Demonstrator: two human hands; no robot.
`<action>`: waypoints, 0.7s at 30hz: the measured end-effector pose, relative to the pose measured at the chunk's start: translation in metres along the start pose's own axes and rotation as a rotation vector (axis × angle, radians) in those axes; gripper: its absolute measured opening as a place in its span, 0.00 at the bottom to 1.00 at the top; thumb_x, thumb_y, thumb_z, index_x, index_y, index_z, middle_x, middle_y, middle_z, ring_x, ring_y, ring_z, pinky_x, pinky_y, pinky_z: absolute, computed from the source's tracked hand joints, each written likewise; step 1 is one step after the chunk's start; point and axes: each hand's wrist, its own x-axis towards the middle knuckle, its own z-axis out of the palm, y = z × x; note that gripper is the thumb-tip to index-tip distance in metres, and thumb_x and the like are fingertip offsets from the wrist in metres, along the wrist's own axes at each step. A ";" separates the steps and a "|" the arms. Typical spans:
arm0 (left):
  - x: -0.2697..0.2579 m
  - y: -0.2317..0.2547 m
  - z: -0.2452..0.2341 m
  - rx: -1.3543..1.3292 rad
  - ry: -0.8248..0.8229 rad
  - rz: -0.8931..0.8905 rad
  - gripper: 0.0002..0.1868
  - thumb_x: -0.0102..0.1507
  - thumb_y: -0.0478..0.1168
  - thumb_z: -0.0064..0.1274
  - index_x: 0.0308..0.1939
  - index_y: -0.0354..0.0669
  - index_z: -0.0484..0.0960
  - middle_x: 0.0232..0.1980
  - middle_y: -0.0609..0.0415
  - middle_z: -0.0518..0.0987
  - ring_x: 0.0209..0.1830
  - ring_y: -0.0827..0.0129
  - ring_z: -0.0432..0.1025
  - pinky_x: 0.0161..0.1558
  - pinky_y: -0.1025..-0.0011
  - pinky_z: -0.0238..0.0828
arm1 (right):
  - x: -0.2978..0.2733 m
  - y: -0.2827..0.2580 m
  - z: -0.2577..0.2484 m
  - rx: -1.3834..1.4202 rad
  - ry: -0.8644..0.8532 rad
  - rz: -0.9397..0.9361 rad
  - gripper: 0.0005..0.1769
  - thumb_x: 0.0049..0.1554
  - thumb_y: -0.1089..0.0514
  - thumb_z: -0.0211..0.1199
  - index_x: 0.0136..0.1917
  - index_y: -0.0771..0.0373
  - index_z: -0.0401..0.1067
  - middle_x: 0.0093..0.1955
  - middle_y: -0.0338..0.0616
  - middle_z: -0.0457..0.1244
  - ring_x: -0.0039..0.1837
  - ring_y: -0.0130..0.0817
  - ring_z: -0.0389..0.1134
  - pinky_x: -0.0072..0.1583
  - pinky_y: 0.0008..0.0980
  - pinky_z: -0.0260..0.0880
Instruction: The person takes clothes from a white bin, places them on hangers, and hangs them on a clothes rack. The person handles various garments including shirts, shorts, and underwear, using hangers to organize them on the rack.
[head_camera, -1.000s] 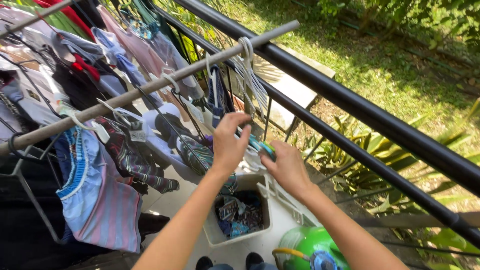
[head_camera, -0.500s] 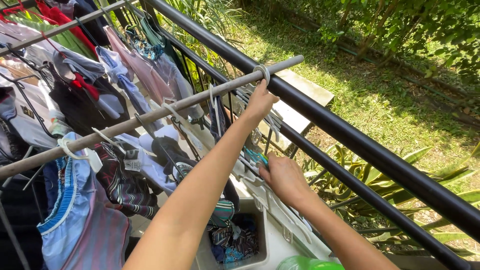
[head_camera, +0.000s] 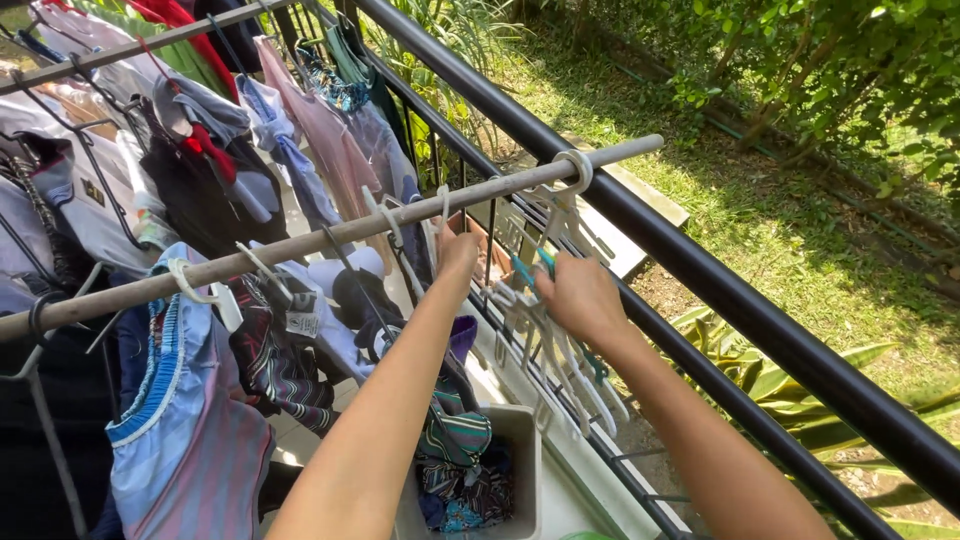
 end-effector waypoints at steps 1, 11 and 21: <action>-0.002 -0.001 0.000 -0.007 0.006 0.000 0.44 0.55 0.40 0.47 0.71 0.54 0.41 0.71 0.51 0.51 0.71 0.59 0.46 0.65 0.58 0.42 | 0.005 -0.007 -0.008 -0.005 -0.001 -0.008 0.23 0.53 0.45 0.49 0.39 0.69 0.68 0.35 0.63 0.64 0.46 0.62 0.67 0.47 0.52 0.67; -0.061 0.017 -0.004 -0.007 -0.206 0.137 0.43 0.55 0.33 0.47 0.71 0.40 0.43 0.71 0.37 0.47 0.71 0.49 0.40 0.67 0.55 0.40 | 0.061 -0.052 -0.032 0.123 0.480 -0.111 0.20 0.57 0.45 0.49 0.42 0.67 0.63 0.35 0.62 0.63 0.42 0.63 0.66 0.44 0.54 0.65; -0.092 0.030 -0.020 0.067 -0.349 0.158 0.44 0.58 0.38 0.48 0.71 0.44 0.38 0.73 0.41 0.38 0.73 0.52 0.26 0.67 0.52 0.32 | 0.048 -0.055 -0.026 0.213 0.457 -0.240 0.27 0.62 0.40 0.38 0.61 0.66 0.50 0.48 0.56 0.55 0.46 0.60 0.65 0.46 0.55 0.66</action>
